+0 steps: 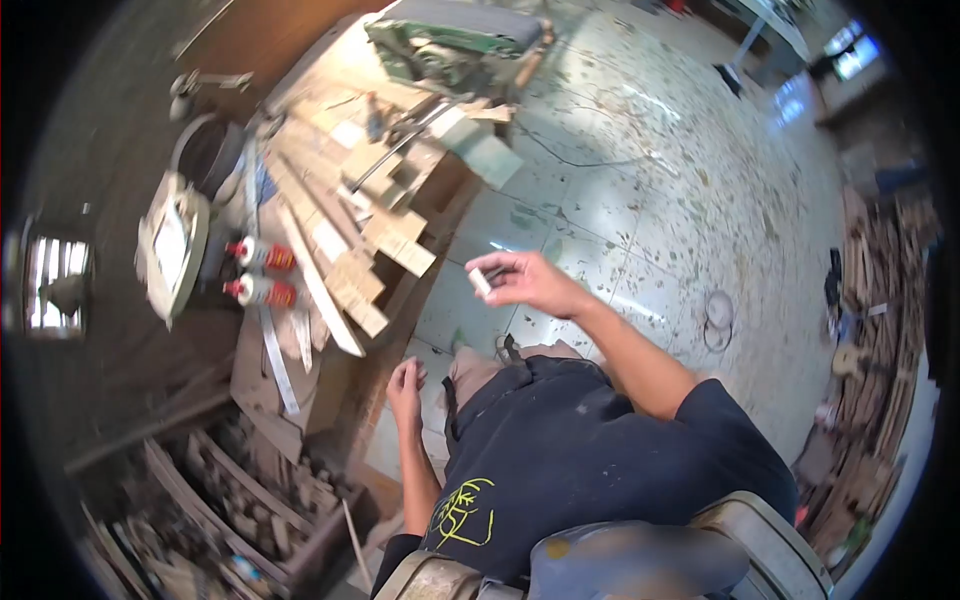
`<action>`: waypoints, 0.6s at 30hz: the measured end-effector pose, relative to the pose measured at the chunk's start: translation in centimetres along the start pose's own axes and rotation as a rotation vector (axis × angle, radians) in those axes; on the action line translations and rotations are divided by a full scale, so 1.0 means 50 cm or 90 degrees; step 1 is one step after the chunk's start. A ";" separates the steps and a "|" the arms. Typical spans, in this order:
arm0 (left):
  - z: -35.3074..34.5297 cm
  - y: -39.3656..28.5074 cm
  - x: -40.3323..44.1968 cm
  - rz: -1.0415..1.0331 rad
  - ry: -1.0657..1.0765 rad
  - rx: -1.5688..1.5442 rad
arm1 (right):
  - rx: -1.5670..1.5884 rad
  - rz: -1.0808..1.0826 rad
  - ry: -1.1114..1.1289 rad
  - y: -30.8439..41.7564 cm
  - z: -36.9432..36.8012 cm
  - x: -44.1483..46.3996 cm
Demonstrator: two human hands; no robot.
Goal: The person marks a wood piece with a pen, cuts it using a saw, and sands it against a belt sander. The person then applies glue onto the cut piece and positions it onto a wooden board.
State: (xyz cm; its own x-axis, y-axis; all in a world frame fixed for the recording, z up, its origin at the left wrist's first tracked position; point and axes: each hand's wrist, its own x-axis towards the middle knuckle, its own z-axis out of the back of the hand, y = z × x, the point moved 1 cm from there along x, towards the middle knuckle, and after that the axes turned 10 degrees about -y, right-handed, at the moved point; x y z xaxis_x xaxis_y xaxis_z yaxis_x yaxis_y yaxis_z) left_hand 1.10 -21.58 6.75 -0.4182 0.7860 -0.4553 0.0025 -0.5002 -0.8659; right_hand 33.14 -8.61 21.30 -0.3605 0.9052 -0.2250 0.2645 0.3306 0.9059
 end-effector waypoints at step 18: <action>-0.608 -0.470 0.157 -0.025 0.532 -0.032 | -0.159 0.118 -0.281 0.121 0.228 0.095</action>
State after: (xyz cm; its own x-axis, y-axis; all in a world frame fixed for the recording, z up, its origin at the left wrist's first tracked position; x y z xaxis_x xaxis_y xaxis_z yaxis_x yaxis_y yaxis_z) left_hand 25.37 7.40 17.21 0.3915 0.8231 -0.4114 0.0502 -0.4656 -0.8836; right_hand 43.21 0.73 21.65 0.0964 0.9863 -0.1336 0.0482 0.1295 0.9904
